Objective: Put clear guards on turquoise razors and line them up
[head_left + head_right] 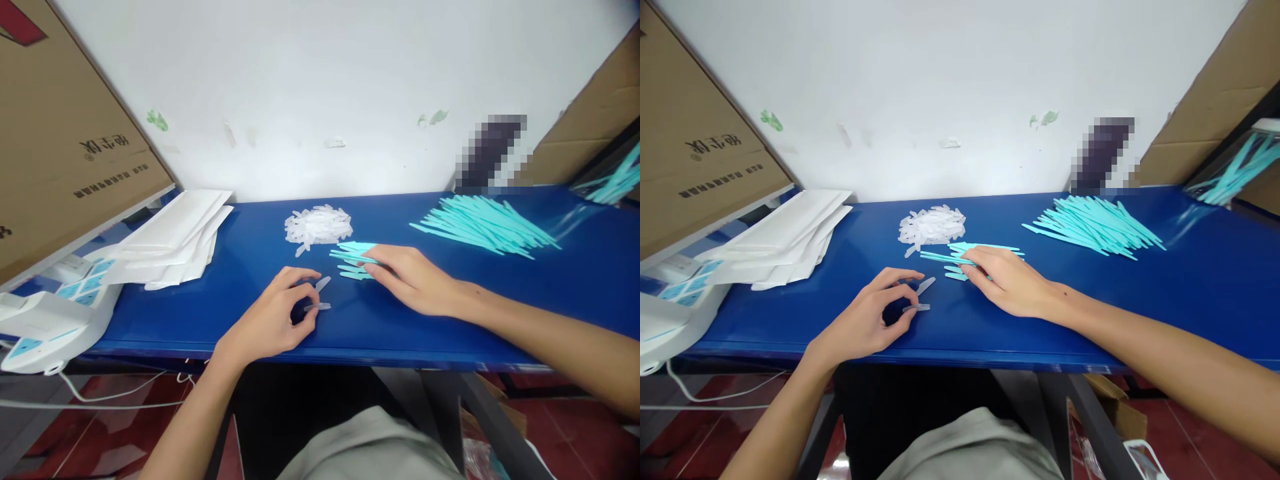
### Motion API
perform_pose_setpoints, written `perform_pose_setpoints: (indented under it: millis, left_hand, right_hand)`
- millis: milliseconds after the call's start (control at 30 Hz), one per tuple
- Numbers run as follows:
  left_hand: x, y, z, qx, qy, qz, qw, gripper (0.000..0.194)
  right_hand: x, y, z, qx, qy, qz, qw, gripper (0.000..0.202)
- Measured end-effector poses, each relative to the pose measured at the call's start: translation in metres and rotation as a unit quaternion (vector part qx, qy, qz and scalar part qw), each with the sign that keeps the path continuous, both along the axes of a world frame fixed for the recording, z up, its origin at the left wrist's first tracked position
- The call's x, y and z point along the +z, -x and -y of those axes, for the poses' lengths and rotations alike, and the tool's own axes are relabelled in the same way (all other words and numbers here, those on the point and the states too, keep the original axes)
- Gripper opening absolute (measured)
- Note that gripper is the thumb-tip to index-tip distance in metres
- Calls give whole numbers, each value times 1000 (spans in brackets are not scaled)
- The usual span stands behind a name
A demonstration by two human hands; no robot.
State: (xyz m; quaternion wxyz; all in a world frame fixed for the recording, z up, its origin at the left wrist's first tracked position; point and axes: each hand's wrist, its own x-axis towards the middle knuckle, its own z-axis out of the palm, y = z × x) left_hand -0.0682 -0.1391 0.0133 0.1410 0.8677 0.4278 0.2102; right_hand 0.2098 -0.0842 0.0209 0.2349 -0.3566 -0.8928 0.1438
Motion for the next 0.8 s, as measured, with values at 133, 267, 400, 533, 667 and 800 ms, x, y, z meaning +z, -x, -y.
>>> perform_pose_setpoints:
  millis: [133,267,400,533,667,800]
  left_hand:
    - [2,2,1,-21,-5,-21,1000,5]
    - [2,3,1,-58,11,-22,998,12]
    - [3,2,1,-56,28,-17,998,16]
    - [5,0,0,-46,45,-18,998,21]
    - [4,1,-2,-51,49,-14,997,23]
    - [1,3,-3,-59,61,-20,996,23]
  right_hand:
    - [-1,-2,-1,-2,3,1,1000,35]
    - [-2,-3,-1,4,-3,3,1000,35]
    - [-2,-3,-2,5,-4,8,1000,35]
    - [-2,-3,-2,4,-3,9,1000,35]
    - [-2,-3,-2,7,-13,11,1000,36]
    - [-4,-4,-2,15,-35,17,999,39]
